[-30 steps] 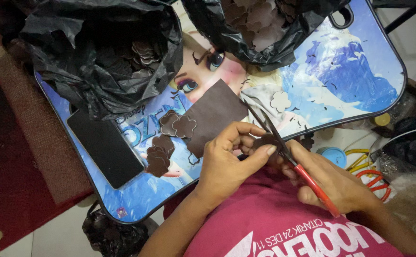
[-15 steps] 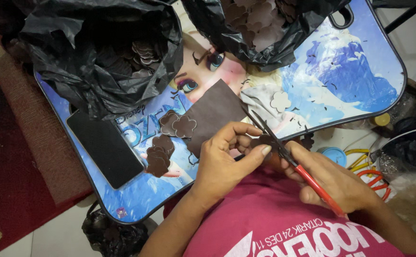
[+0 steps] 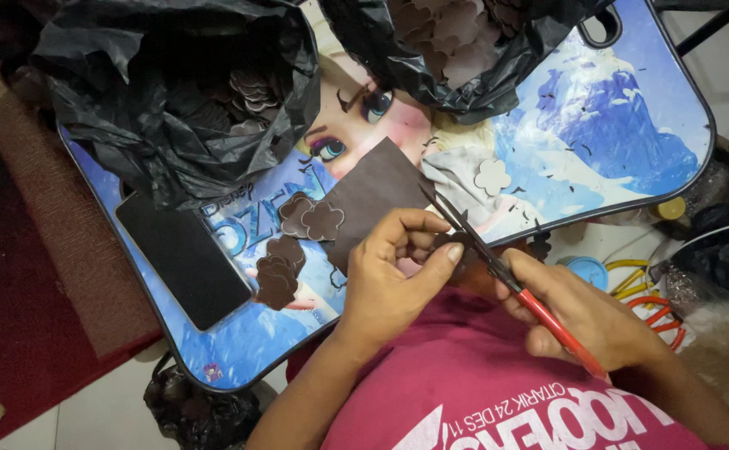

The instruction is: The person handles dark brown paper cutouts shaped like flowers, separates them, and uses red-handled scissors to trim the edges of one piece. The person places trimmed pieces on a Frozen-themed table and continues cutting additional shapes.

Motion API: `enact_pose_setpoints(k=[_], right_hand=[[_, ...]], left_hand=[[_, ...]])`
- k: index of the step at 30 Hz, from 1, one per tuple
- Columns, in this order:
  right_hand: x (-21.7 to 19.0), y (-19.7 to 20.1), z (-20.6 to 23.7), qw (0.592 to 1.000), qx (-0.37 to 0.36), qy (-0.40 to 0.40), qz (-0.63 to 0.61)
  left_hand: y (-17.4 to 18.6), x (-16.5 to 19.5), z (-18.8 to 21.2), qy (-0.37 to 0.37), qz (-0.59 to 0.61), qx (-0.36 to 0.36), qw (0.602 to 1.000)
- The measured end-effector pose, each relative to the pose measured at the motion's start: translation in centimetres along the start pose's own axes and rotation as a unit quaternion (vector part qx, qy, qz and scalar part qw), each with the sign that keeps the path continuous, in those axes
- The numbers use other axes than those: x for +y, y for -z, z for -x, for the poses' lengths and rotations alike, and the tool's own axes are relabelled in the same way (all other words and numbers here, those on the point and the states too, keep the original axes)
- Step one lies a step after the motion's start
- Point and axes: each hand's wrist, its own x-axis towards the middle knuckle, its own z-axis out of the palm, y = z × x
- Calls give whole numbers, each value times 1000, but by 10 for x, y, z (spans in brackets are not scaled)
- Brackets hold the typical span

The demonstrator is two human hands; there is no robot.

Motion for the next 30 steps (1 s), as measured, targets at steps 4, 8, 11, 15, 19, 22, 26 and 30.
enact_pose_setpoints(k=[4,8,11,15,19,22,26,30], right_hand=[[-2,-3,-1,999,-7,1,-32],[-5,-3,0,999,-10,31,-24],[-5,-2,1,999,-1,25,31],[-2,-3,1,1000,-8,24,15],[1,-6,2,999,-9,28,-20],[2,-5,2,1000,-9,12,-4],[-1,-3,2,1000,-10,15,-11],[-3,-2,1,1000,-11,0,0]], left_hand=[[-3,-3,1,1,35,1,999],[-5,-1,2,26,43,-9,999],[-5,2,3,22,10,-15,1000],[-5,3,3,10,-2,-17,1000],[-3,3,4,25,-5,-15,1000],[-1,2,4,20,0,-22,1000],[1,1,4,35,7,-18,999],[2,1,4,32,14,-19,999]])
